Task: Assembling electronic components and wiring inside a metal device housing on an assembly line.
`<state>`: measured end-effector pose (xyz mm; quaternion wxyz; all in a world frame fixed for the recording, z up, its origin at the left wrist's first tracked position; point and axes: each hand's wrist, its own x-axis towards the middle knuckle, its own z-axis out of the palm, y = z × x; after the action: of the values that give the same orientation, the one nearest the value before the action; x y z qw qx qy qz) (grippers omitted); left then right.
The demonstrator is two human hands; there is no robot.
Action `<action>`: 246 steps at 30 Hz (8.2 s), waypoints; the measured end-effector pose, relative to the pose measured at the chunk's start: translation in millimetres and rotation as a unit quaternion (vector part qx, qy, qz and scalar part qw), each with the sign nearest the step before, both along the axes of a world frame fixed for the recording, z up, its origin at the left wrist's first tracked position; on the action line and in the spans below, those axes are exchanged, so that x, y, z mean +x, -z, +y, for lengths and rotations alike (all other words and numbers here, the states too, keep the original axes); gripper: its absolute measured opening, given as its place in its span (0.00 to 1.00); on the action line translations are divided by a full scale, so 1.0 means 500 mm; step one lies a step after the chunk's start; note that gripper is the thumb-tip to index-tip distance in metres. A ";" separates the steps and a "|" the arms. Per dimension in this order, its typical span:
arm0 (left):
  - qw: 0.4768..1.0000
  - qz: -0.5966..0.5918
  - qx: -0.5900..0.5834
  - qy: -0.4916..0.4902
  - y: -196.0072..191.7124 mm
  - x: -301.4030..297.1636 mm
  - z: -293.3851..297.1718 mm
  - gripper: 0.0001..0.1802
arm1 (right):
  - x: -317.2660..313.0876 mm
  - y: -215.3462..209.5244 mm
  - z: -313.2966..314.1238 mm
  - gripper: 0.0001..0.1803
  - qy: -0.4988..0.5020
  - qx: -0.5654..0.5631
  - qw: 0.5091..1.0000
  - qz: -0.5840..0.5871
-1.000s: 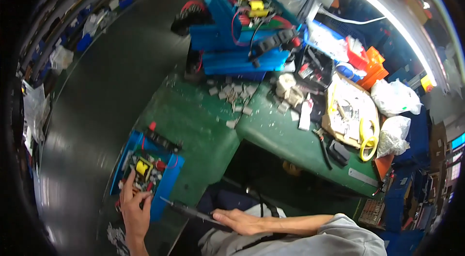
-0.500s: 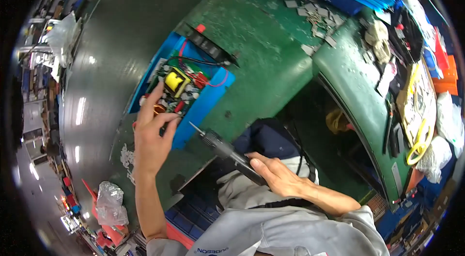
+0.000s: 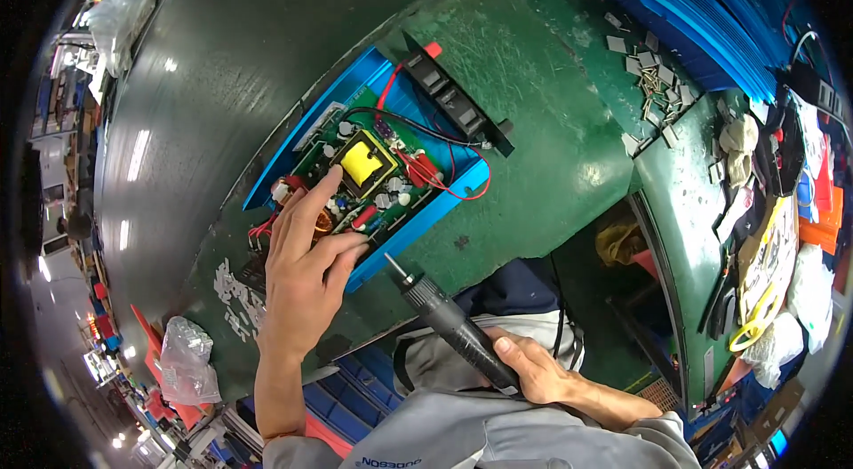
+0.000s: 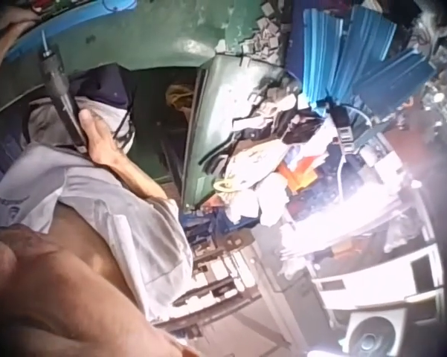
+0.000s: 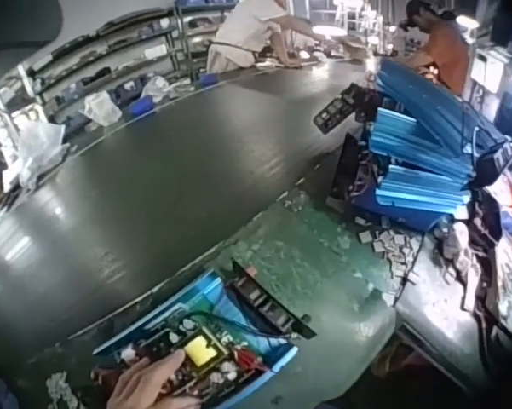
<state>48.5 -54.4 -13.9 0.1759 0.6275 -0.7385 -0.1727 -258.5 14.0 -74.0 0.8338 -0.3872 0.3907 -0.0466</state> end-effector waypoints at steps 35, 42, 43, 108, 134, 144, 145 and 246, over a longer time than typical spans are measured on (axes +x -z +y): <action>0.997 -0.045 -0.048 0.032 0.030 -0.019 -0.005 0.05 | -0.008 0.038 -0.017 0.30 0.013 -0.152 0.988 -0.010; 0.996 -0.067 -0.054 0.033 0.029 -0.019 -0.001 0.05 | -0.010 0.052 0.007 0.29 0.049 -0.211 0.976 -0.021; 0.996 -0.062 -0.053 0.033 0.029 -0.017 0.000 0.05 | -0.010 0.052 0.007 0.29 0.051 -0.211 0.976 -0.022; 0.996 -0.065 -0.052 -0.036 -0.015 -0.065 0.047 0.15 | 0.005 -0.063 0.005 0.37 -0.008 0.073 0.985 0.153; 0.987 -0.084 -0.134 -0.003 0.004 -0.042 0.062 0.08 | -0.060 -0.050 -0.010 0.32 0.031 -0.108 0.981 0.156; 0.922 -0.117 -0.310 -0.198 0.017 0.163 -0.238 0.13 | -0.046 -0.092 -0.141 0.40 0.010 -0.371 0.892 0.259; 0.906 -0.091 -0.333 -0.245 -0.001 0.144 -0.250 0.17 | -0.056 -0.079 -0.169 0.43 0.004 -0.388 0.883 0.263; 0.949 -0.107 0.099 -0.279 -0.065 0.121 0.057 0.23 | 0.071 -0.093 -0.153 0.26 0.046 -0.321 0.934 0.147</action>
<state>108.8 -26.1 18.7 0.0740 0.8374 -0.5279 -0.1211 -222.9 -62.4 -27.4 0.5949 -0.6186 0.4908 -0.1505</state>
